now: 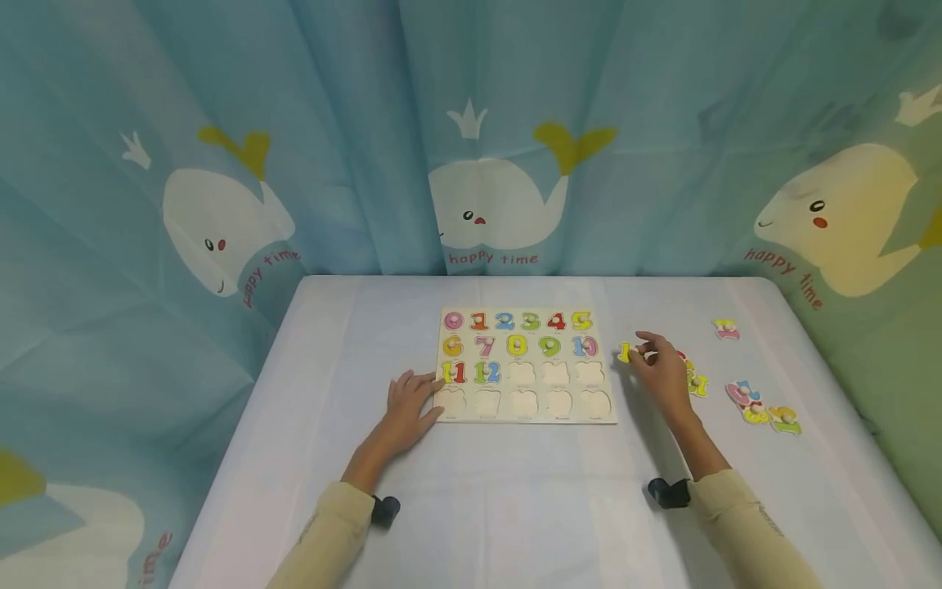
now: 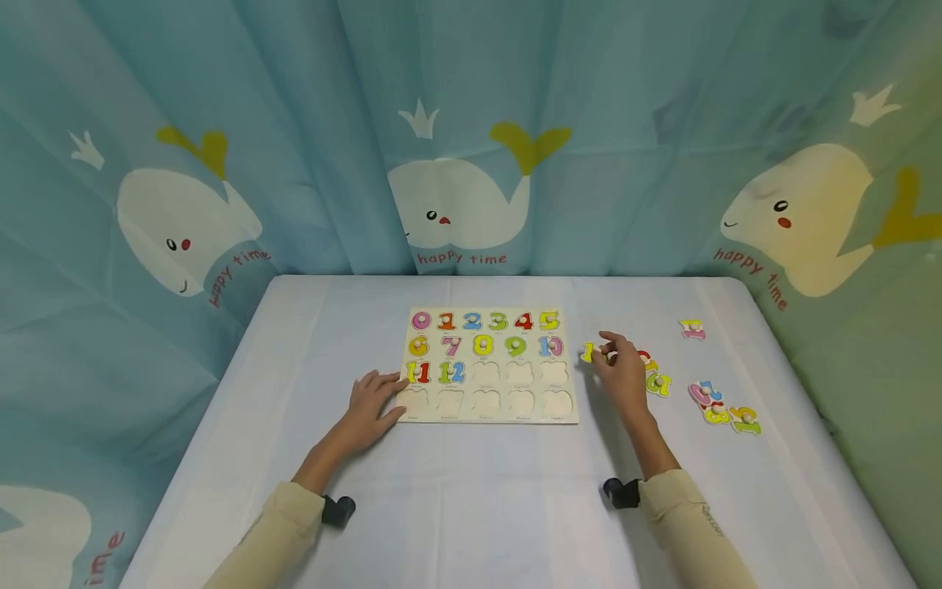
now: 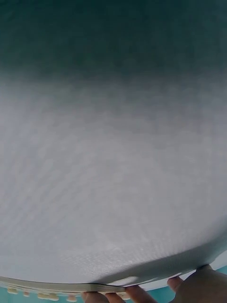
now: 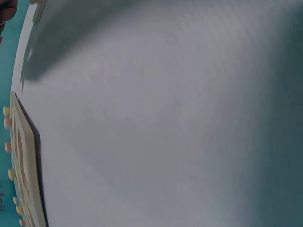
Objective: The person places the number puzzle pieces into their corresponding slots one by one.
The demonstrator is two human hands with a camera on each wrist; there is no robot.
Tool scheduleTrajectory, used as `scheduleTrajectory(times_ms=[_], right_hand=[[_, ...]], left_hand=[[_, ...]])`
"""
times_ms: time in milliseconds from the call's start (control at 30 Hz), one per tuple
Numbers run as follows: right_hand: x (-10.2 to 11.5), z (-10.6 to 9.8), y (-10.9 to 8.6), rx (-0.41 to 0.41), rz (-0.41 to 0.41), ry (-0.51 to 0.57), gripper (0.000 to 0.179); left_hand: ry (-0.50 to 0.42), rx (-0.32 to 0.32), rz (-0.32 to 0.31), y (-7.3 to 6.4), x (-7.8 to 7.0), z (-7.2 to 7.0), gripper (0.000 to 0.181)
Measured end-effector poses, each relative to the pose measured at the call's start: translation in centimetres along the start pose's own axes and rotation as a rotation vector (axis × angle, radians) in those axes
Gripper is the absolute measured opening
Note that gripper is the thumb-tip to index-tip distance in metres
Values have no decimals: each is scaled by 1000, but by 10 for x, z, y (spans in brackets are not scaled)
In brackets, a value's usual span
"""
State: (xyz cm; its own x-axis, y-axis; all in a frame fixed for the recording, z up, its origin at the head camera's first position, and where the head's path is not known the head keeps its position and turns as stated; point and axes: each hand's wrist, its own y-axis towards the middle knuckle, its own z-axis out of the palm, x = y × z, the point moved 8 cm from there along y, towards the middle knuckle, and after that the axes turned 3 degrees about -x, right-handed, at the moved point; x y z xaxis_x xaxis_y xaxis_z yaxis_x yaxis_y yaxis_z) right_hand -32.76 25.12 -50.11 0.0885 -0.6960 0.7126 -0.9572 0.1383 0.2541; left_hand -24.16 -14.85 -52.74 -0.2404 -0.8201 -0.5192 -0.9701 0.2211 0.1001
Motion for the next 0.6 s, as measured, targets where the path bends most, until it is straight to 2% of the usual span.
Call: scheduleTrajectory(times_ms=[333, 600], right_hand=[[11, 22, -9, 80, -29, -41, 36], [22, 37, -18, 157, -56, -17, 37]], left_hand=[[-20, -15, 9, -3, 1, 2, 45], [-13, -11, 1, -2, 2, 1, 45]])
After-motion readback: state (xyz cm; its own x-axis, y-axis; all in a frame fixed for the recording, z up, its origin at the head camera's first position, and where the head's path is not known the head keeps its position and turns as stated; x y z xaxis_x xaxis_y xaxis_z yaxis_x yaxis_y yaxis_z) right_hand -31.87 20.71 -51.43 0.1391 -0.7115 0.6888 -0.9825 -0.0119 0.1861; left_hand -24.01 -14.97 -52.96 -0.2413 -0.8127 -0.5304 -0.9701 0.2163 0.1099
